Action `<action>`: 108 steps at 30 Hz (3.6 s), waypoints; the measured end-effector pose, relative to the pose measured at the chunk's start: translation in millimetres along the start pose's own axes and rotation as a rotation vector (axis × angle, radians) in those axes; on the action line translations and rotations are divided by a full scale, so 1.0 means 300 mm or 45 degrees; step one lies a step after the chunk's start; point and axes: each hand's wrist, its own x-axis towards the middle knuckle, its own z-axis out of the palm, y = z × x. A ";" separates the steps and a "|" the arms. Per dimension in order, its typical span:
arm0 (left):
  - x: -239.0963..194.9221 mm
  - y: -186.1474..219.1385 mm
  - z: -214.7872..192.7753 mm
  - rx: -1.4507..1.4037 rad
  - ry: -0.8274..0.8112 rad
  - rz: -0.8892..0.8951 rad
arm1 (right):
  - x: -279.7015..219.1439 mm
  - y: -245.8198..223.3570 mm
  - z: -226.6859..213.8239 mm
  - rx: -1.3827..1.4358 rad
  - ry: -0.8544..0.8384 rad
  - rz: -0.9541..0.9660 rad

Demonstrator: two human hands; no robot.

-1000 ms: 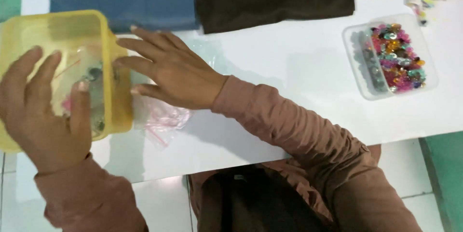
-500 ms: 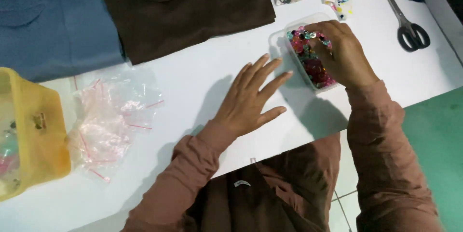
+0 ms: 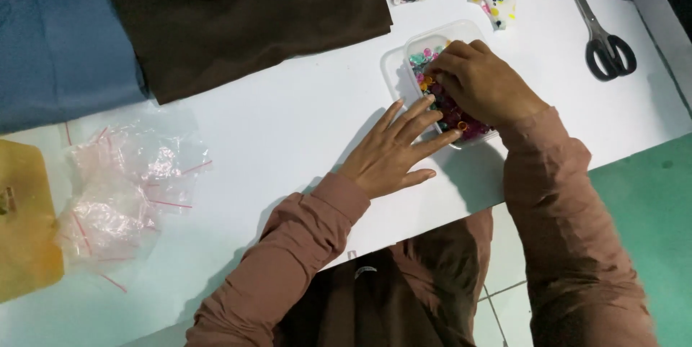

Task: The person sorts small, round, metallic buttons from a plastic bag onto a white table. They arrange the buttons into a small group, then pick them up and place them into a new plastic bag. The person also handles a container of colorful beads and picks out several pink ones.

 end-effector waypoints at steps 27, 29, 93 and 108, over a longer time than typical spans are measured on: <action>-0.007 0.013 -0.042 0.350 -0.039 0.076 | 0.032 0.104 0.067 0.093 0.324 -0.279; -0.003 0.008 -0.042 0.282 -0.012 0.083 | 0.016 0.095 0.035 0.155 0.172 -0.266; 0.366 -0.159 0.092 0.696 0.042 -0.495 | -0.183 0.068 0.001 0.641 0.226 0.162; 0.138 -0.086 -0.144 -0.675 0.464 -0.547 | -0.195 -0.021 -0.039 0.709 0.230 0.016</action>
